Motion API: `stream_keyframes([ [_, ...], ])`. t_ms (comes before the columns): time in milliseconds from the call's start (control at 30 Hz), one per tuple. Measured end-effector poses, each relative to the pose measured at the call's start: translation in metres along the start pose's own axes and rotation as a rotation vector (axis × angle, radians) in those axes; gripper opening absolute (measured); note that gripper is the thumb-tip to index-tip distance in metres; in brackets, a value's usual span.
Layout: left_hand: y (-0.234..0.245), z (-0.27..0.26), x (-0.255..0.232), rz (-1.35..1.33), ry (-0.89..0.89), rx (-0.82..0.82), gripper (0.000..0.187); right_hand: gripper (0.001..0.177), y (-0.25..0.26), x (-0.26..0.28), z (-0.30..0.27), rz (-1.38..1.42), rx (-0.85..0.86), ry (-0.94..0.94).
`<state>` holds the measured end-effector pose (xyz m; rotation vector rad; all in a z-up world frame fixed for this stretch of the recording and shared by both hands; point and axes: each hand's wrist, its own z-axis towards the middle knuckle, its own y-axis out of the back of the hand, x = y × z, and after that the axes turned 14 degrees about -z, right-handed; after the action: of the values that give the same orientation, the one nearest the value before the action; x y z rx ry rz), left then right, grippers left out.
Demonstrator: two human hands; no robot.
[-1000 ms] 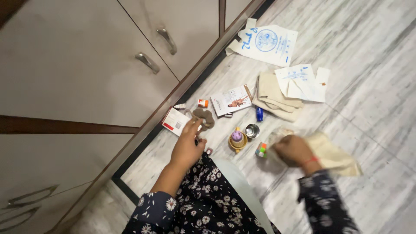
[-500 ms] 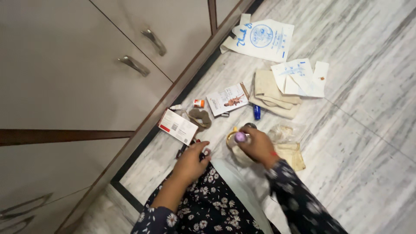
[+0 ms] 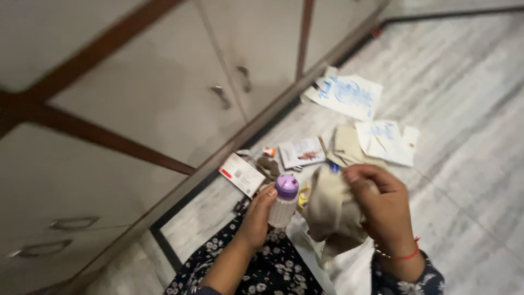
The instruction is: The person organizes a shelf by handling several medicine bottles, tubes, and a box, picking them up from the floor and a dresser and placing them on the shelf.
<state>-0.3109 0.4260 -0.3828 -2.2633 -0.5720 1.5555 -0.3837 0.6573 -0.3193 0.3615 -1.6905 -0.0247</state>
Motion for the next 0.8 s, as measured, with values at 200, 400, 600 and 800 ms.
stream_keyframes([
  [200,-0.027,-0.03,-0.06,-0.042,-0.554,-0.193,0.046,0.029,-0.143,0.065,-0.028,-0.22,-0.099,0.683],
  [400,0.01,-0.089,-0.154,0.448,-1.018,-0.455,0.06,0.064,-0.219,0.166,-0.016,0.309,0.192,0.652],
  [600,0.031,-0.142,-0.22,0.611,-1.258,-0.742,0.059,0.078,-0.276,0.214,-0.047,0.356,0.425,0.633],
  [800,0.04,-0.198,-0.273,0.817,-1.227,-0.855,0.067,0.085,-0.308,0.257,-0.049,0.494,0.853,0.313],
])
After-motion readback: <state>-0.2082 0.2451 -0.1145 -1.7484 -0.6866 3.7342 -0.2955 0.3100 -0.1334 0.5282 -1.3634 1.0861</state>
